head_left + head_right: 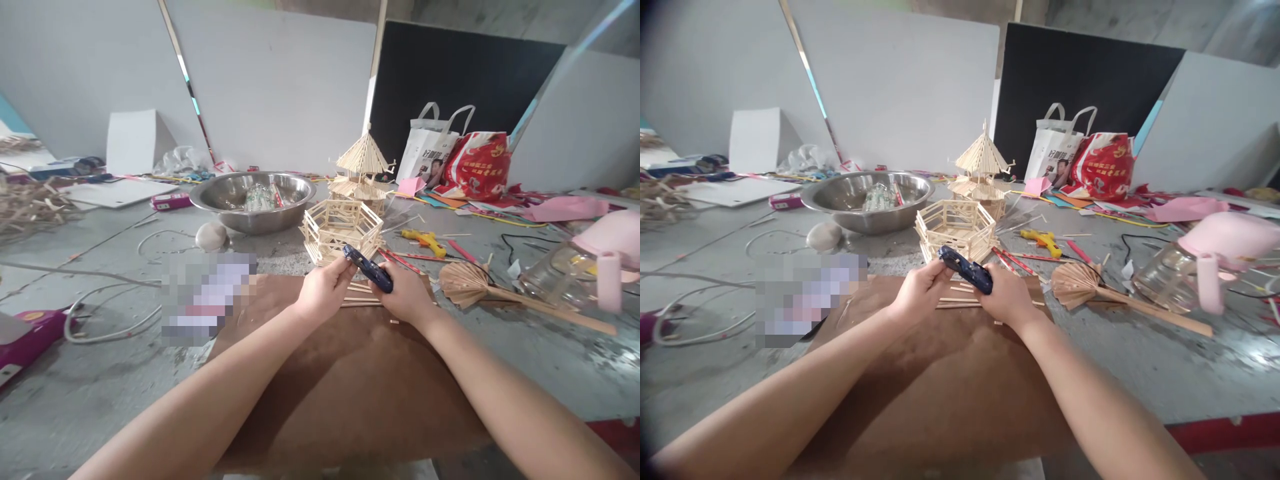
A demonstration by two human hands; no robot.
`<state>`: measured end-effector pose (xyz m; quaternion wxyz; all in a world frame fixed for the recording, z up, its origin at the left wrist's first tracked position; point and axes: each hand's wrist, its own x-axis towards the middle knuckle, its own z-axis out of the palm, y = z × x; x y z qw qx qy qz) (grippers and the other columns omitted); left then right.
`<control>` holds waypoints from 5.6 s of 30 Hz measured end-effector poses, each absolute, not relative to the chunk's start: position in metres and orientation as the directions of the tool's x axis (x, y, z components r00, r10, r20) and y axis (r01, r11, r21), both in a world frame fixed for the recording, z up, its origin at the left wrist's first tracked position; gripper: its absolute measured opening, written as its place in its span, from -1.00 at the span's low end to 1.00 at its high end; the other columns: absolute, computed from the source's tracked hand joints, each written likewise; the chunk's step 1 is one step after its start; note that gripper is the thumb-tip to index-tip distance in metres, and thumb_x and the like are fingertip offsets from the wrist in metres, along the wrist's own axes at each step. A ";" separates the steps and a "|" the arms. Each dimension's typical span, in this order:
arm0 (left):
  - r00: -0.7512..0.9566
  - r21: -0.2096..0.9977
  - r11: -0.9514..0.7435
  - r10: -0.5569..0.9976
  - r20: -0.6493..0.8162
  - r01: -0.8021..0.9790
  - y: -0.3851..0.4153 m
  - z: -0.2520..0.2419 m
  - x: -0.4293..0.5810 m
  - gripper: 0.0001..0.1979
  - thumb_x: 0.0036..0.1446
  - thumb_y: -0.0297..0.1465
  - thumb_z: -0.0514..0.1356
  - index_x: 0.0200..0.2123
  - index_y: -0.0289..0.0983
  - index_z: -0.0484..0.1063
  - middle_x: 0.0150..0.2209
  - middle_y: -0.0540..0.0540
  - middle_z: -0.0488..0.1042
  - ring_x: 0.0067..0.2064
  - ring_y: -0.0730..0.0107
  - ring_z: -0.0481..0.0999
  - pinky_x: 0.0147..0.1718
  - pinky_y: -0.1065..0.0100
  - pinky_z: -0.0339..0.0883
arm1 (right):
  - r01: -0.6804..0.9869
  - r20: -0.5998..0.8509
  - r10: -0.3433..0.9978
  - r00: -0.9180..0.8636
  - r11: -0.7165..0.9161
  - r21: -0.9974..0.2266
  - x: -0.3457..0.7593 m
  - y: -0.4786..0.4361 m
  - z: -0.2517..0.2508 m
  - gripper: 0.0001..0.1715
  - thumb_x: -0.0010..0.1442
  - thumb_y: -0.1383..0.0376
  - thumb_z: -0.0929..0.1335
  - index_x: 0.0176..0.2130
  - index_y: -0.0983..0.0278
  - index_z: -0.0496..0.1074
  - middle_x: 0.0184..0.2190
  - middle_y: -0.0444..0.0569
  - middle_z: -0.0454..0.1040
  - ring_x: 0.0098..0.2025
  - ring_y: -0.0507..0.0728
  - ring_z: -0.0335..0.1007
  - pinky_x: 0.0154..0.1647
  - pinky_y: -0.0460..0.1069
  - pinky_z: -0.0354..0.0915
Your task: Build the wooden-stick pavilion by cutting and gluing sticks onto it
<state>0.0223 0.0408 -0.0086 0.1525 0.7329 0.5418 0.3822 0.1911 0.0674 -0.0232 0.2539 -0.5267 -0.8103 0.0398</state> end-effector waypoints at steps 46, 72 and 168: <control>0.305 0.805 -0.189 0.952 0.010 0.562 0.059 -0.008 0.002 -0.71 0.01 -0.19 -0.02 -0.50 -0.31 0.27 -0.61 0.08 0.18 -0.58 0.57 0.16 -0.62 0.50 0.02 | 0.960 0.443 0.895 -0.056 0.170 -0.222 0.221 0.099 -0.025 -0.42 -0.01 -0.05 0.20 -0.17 0.33 0.29 -0.36 0.14 0.44 -0.31 0.23 0.37 -0.42 0.00 0.17; 0.286 0.195 -0.250 0.939 -0.188 0.948 0.042 -0.009 0.015 -0.74 -0.08 -0.27 0.00 -0.45 -0.23 0.44 -0.39 -0.15 0.47 -0.37 0.20 0.43 -0.43 0.31 0.24 | 0.996 0.384 0.921 0.057 -0.027 -0.082 0.242 0.126 -0.053 -0.37 0.04 0.05 0.22 0.00 0.42 0.19 -0.08 0.31 0.27 -0.06 0.37 0.16 -0.10 0.28 -0.05; 0.459 0.735 -0.382 0.882 0.108 0.561 0.050 -0.025 0.025 -0.79 0.00 -0.35 0.03 -0.38 -0.24 0.44 -0.57 0.07 0.33 -0.48 0.54 0.29 -0.45 0.53 0.15 | 0.298 0.465 0.762 -0.452 0.620 -0.726 0.193 0.065 -0.031 -0.78 0.11 0.28 0.22 -0.18 0.21 0.16 -0.40 -0.07 0.34 -0.37 0.03 0.34 -0.37 -0.06 0.30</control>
